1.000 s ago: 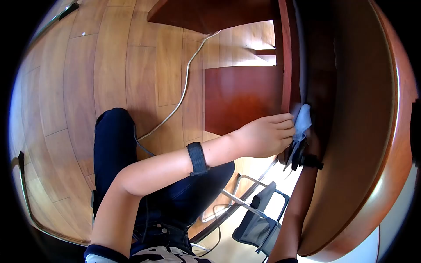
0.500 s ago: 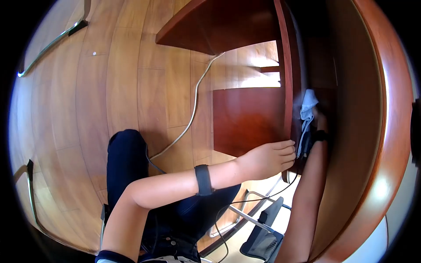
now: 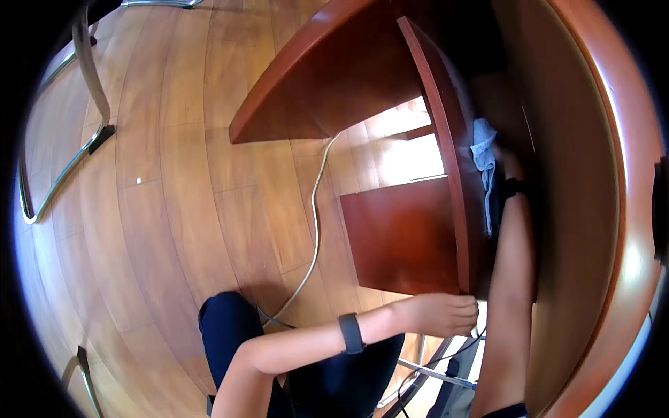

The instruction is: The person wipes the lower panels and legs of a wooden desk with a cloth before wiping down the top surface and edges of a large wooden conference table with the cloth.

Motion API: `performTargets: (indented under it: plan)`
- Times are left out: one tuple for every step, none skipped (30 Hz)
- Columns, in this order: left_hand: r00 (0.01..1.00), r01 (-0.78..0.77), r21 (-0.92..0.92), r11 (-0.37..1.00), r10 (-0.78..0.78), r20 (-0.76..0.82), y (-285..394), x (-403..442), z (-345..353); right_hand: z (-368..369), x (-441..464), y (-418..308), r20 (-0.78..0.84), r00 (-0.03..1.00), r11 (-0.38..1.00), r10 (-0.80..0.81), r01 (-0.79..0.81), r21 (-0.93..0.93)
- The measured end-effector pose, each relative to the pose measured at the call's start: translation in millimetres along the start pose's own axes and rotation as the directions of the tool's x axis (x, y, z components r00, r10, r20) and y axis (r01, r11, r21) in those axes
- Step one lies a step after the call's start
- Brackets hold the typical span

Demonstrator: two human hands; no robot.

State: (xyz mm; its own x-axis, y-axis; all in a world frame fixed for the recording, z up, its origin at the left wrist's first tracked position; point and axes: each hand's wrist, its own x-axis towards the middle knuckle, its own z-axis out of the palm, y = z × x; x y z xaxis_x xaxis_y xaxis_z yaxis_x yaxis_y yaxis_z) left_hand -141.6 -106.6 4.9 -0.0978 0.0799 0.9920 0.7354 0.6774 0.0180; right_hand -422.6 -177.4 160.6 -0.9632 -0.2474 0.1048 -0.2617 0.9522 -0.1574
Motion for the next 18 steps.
performTargets:
  plan:
    - [0.999, -0.003, -0.01, 1.0, 0.002, -0.043, -2.3, -0.1, -1.0, 3.0, 7.8, -9.9, -0.001, 1.0, 1.0, -0.01, 0.01, 0.005]
    - [1.0, -0.01, -0.024, 1.0, 0.009, -0.028, -2.2, -0.4, -2.0, 5.1, 13.8, -19.0, -0.002, 1.0, 1.0, -0.022, 0.023, 0.012]
    - [0.999, -0.003, -0.058, 0.998, 0.0, -0.046, -1.4, -0.4, -2.1, 6.9, 21.6, -27.3, 0.001, 1.0, 0.999, -0.031, 0.031, 0.017]
    - [0.999, -0.002, -0.073, 0.997, -0.001, -0.047, -0.6, -2.0, 0.8, 9.6, 27.2, -34.2, 0.003, 0.999, 0.999, -0.037, 0.037, 0.024]
    - [0.999, -0.001, -0.089, 0.996, -0.004, -0.049, 0.5, -2.9, 3.8, 11.2, 32.8, -41.9, 0.01, 0.999, 0.998, -0.049, 0.049, 0.027]
    - [0.999, -0.015, -0.13, 0.991, 0.008, -0.048, 3.8, -4.6, 8.6, 11.7, 35.7, -44.3, 0.014, 0.998, 0.998, -0.058, 0.058, 0.036]
    - [0.999, 0.0, -0.173, 0.985, -0.009, -0.047, 6.7, -5.4, 13.8, 12.9, 40.3, -49.4, 0.019, 0.998, 0.997, -0.067, 0.066, 0.041]
    - [0.999, 0.007, -0.187, 0.982, -0.015, -0.042, 9.1, -7.0, 15.2, 13.3, 44.1, -53.7, 0.021, 0.997, 0.996, -0.075, 0.074, 0.046]
    - [0.999, 0.011, -0.202, 0.979, -0.019, -0.038, 9.7, -6.7, 12.4, 13.2, 46.0, -56.9, 0.026, 0.996, 0.995, -0.083, 0.082, 0.051]
    - [0.999, -0.009, -0.145, 0.989, 0.002, -0.05, 8.8, -6.1, 10.2, 13.5, 47.8, -59.2, 0.027, 0.996, 0.995, -0.088, 0.086, 0.059]
    - [0.998, -0.011, -0.145, 0.989, 0.002, -0.057, 8.8, -6.3, 10.8, 14.8, 50.3, -61.9, 0.033, 0.995, 0.994, -0.092, 0.089, 0.059]
    - [0.998, -0.011, -0.147, 0.989, 0.002, -0.064, 8.2, -5.5, 10.6, 14.0, 53.6, -64.7, 0.034, 0.995, 0.994, -0.095, 0.093, 0.06]
    - [0.998, -0.012, -0.146, 0.989, 0.002, -0.07, 6.3, -5.0, 9.6, 14.5, 55.8, -67.6, 0.035, 0.995, 0.994, -0.098, 0.096, 0.06]
    - [0.998, -0.023, -0.116, 0.993, 0.015, -0.068, 5.4, -4.3, 7.9, 13.6, 58.1, -69.7, 0.035, 0.994, 0.993, -0.101, 0.099, 0.062]
    - [0.998, -0.011, -0.194, 0.981, -0.003, -0.07, 5.8, -4.0, 10.3, 13.9, 61.1, -71.8, 0.035, 0.994, 0.993, -0.103, 0.101, 0.066]
    - [0.997, 0.002, -0.266, 0.964, -0.021, -0.069, 9.4, -4.5, 15.4, 14.8, 63.5, -74.3, 0.038, 0.993, 0.992, -0.111, 0.109, 0.07]
    - [0.997, 0.015, -0.333, 0.943, -0.039, -0.065, 10.9, -6.3, 18.1, 16.2, 65.9, -78.0, 0.04, 0.992, 0.99, -0.121, 0.117, 0.083]
    - [0.999, 0.027, -0.2, 0.979, -0.035, -0.034, 12.1, -5.6, 11.3, 15.8, 68.1, -82.9, 0.038, 0.991, 0.988, -0.131, 0.127, 0.089]
